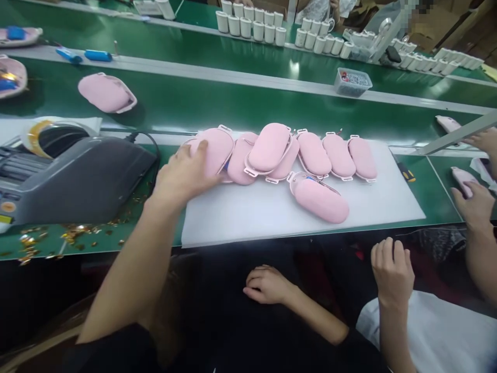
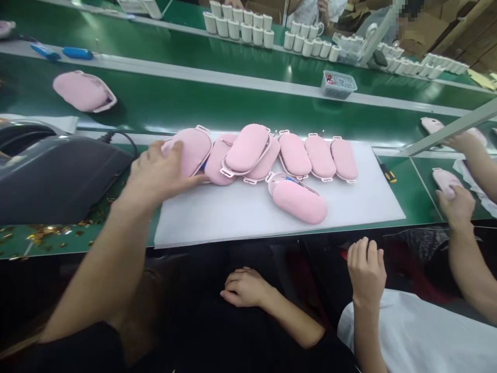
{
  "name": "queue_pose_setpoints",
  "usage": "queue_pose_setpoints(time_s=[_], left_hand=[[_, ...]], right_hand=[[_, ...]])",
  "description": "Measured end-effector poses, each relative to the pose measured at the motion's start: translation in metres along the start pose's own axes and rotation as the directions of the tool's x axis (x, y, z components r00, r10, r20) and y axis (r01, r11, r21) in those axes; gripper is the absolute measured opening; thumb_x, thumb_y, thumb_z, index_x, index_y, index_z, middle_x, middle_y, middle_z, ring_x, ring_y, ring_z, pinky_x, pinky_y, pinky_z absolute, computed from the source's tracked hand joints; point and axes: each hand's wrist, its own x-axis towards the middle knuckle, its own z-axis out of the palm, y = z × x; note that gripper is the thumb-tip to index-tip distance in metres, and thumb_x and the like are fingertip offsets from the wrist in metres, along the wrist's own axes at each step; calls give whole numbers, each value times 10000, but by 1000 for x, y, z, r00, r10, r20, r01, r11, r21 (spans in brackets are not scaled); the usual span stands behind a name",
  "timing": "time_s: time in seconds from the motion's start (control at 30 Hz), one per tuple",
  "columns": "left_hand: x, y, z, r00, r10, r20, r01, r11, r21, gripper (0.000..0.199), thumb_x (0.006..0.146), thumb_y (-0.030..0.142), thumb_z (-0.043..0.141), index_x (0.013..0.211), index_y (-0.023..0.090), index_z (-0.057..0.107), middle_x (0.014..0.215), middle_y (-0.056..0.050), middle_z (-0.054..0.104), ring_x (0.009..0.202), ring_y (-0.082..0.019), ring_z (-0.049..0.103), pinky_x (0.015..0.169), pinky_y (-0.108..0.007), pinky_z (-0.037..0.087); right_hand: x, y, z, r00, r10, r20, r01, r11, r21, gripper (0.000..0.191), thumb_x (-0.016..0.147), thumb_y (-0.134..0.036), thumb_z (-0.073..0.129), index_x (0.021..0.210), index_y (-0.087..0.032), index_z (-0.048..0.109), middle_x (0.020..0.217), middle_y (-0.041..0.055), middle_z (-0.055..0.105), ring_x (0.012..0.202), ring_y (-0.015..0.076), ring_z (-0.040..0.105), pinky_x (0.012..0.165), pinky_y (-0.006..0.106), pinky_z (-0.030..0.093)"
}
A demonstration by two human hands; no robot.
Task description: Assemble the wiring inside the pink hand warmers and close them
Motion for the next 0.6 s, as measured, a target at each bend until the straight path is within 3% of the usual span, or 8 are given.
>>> queue_pose_setpoints(time_s=[0.1,0.17,0.23,0.27,0.33,0.47,0.6], left_hand=[[-21,-25,-22,1000,-23,-20,24,999,40,1251,773,1004,437,1601,67,464,1591,-288,479,1416,-599,492,1007,-724,433],[-50,-25,-28,998,70,-4,-70,997,44,1100,847,928,450,1559,94,530,1563,-234,545,1410,-552,537,985,-674,459],[-85,-23,-28,978,208,27,-208,978,-11,936,901,858,479,1503,152,606,1521,-185,616,1366,-492,618,966,-633,508],[-100,-23,-26,963,267,42,-264,963,-62,879,917,840,486,1482,183,633,1513,-169,634,1337,-469,654,957,-617,537],[-125,-25,-20,947,315,60,-300,936,-184,829,924,821,516,1469,213,654,1539,-145,626,1322,-445,678,990,-600,576],[-134,-36,-15,967,218,135,-151,910,-387,891,872,800,629,1490,160,634,1529,-120,640,1360,-453,648,1136,-649,526],[-119,-39,-27,978,100,183,13,847,-532,1008,816,893,616,1481,136,646,1438,-114,700,1293,-450,686,1068,-582,578]], right_hand=[[9,-38,32,980,-129,149,111,986,122,205,1004,-353,662,932,-465,817,726,-22,725,725,195,748,557,310,610],[12,-66,71,880,-338,334,233,919,318,179,940,-317,728,916,-465,826,748,-27,750,716,199,744,582,315,638],[12,-89,115,797,-457,396,267,854,448,197,933,-275,709,844,-417,814,780,-23,773,688,189,729,610,314,652],[13,-95,135,787,-468,402,264,844,466,204,933,-259,692,835,-396,807,798,-15,782,698,195,729,646,329,666],[18,-97,164,816,-420,398,238,871,430,182,957,-262,658,895,-351,805,897,18,806,786,219,746,771,382,688],[43,-82,191,843,-347,411,203,913,353,258,1034,-282,596,1214,-198,761,1259,138,768,1138,268,719,1065,467,614],[63,-82,201,807,-388,445,279,915,292,232,1075,-280,581,1085,-160,779,1127,123,742,1036,225,682,978,392,589]])
